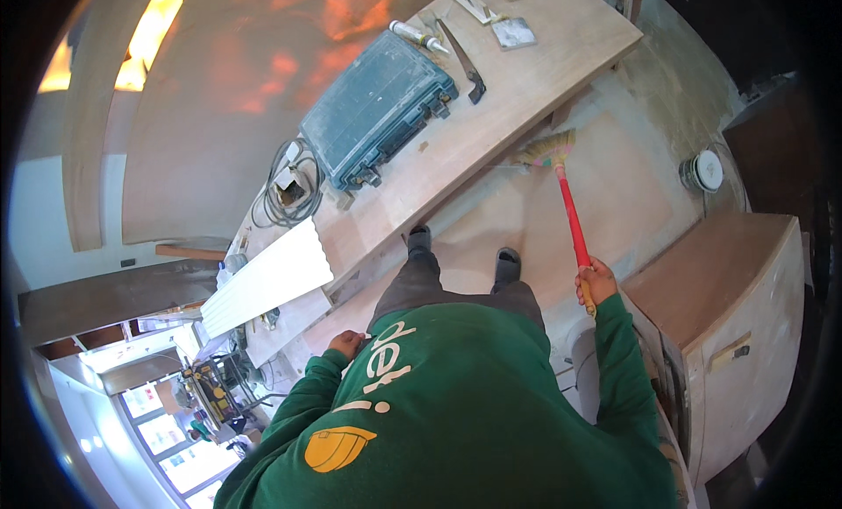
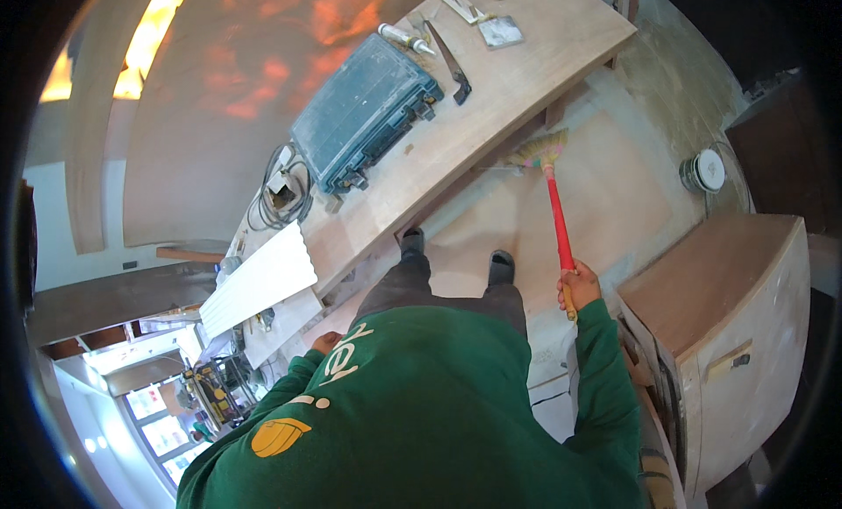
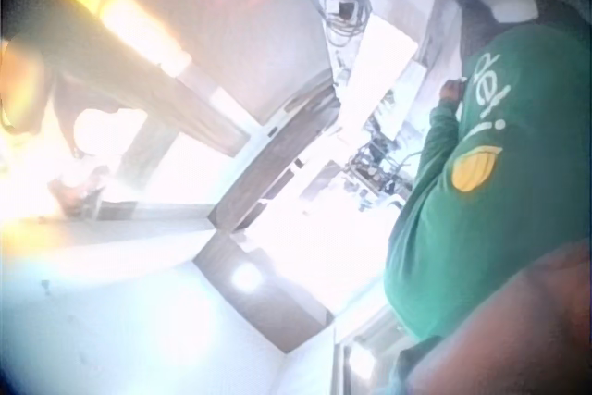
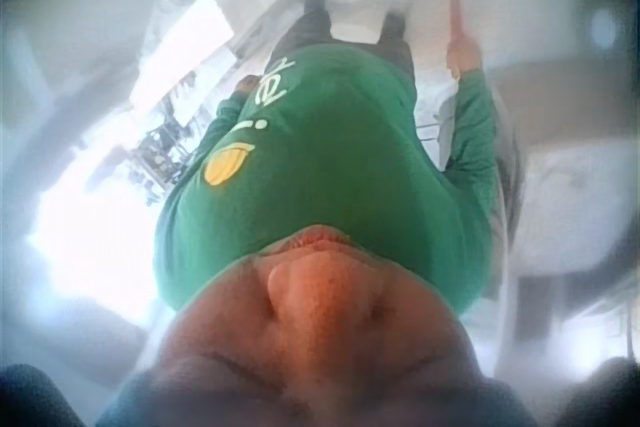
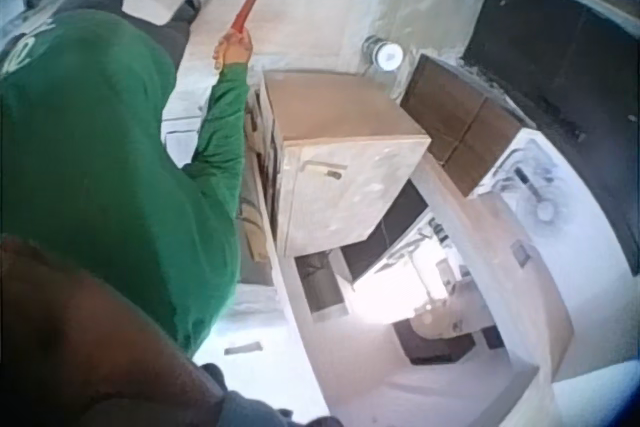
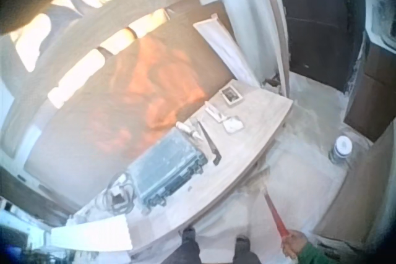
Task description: The person sweeps a workbench with a broom, then picks up a white corrugated panel and smooths its edges with a metal block. They carry the panel to a wall unit and fit it into a vertical slot, adjusting it to align with the surrounding wood trim.
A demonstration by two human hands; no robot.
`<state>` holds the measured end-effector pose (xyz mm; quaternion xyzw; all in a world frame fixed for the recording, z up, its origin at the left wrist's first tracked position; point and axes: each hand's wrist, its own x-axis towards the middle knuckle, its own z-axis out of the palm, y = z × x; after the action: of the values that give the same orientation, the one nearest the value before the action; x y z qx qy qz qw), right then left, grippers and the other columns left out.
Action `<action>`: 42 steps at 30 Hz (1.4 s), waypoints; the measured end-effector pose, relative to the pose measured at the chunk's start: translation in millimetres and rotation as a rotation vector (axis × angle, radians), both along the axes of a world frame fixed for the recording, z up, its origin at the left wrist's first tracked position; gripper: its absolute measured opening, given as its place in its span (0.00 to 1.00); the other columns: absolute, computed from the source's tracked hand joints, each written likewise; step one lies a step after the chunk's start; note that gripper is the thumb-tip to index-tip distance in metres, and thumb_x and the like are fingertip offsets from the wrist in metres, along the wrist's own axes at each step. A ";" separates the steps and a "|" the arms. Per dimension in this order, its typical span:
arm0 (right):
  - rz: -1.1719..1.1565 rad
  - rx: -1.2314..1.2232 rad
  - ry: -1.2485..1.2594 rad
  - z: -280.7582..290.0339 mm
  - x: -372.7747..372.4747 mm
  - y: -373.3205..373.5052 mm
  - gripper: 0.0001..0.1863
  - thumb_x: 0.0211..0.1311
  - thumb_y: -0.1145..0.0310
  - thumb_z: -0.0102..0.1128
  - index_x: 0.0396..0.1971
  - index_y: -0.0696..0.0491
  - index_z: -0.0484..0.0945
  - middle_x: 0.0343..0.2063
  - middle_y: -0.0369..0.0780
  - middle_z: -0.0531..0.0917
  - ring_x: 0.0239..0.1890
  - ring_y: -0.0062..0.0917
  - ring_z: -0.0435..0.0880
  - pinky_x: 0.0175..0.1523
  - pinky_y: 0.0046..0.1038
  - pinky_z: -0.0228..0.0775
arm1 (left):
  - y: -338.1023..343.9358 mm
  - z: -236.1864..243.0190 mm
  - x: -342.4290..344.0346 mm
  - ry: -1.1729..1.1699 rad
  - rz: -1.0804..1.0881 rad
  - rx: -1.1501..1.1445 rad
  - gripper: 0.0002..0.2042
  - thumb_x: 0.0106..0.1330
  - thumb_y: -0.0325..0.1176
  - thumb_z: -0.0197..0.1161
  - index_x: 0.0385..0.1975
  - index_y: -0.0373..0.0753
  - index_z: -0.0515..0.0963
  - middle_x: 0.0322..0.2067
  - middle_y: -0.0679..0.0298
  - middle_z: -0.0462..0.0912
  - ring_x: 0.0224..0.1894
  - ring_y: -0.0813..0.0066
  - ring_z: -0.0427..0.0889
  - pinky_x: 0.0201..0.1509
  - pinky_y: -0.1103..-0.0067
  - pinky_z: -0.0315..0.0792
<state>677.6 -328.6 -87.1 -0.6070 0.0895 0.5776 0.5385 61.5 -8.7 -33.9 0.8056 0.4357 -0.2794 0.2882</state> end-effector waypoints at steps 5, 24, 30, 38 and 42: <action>-0.073 0.003 0.041 -18.9 -12.7 -2.9 0.17 0.68 0.73 0.49 0.56 0.49 0.68 0.20 0.37 0.75 0.11 0.23 0.73 0.13 0.28 0.67 | 2.8 38.0 16.5 0.141 0.205 -0.113 0.24 0.69 0.53 0.53 0.43 0.35 0.81 0.35 0.54 0.86 0.39 0.60 0.84 0.49 0.68 0.74; -0.439 -0.257 -0.199 -77.1 60.5 67.9 0.04 0.68 0.70 0.49 0.31 0.50 0.69 0.15 0.35 0.69 0.11 0.25 0.69 0.14 0.31 0.64 | 21.6 66.1 51.6 0.047 0.465 -0.143 0.21 0.67 0.51 0.57 0.36 0.35 0.81 0.28 0.58 0.85 0.33 0.64 0.83 0.42 0.70 0.75; 0.236 -0.219 0.125 -151.8 38.0 125.3 0.07 0.67 0.66 0.51 0.30 0.52 0.71 0.16 0.39 0.71 0.12 0.28 0.69 0.15 0.33 0.61 | 16.4 50.9 20.3 0.072 0.539 -0.158 0.21 0.67 0.50 0.59 0.37 0.34 0.81 0.28 0.58 0.85 0.32 0.66 0.85 0.42 0.70 0.76; 0.057 -0.241 0.077 66.4 -2.5 80.6 0.10 0.64 0.70 0.57 0.44 0.54 0.73 0.21 0.40 0.77 0.14 0.27 0.75 0.15 0.30 0.68 | -24.0 -92.5 -23.8 -0.319 0.295 -0.332 0.19 0.67 0.46 0.62 0.37 0.31 0.79 0.33 0.58 0.85 0.33 0.67 0.86 0.40 0.71 0.79; -0.076 -0.238 -0.116 75.9 70.8 30.8 0.07 0.65 0.69 0.57 0.40 0.53 0.71 0.21 0.40 0.77 0.14 0.26 0.75 0.15 0.31 0.69 | -31.2 -111.5 17.3 -0.300 0.420 -0.378 0.19 0.67 0.45 0.62 0.38 0.30 0.79 0.33 0.58 0.85 0.33 0.66 0.86 0.40 0.71 0.80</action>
<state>748.4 -297.8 -11.2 -0.6953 0.1489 0.5059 0.4883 78.8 -39.9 -145.4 0.6624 0.4854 -0.1677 0.5454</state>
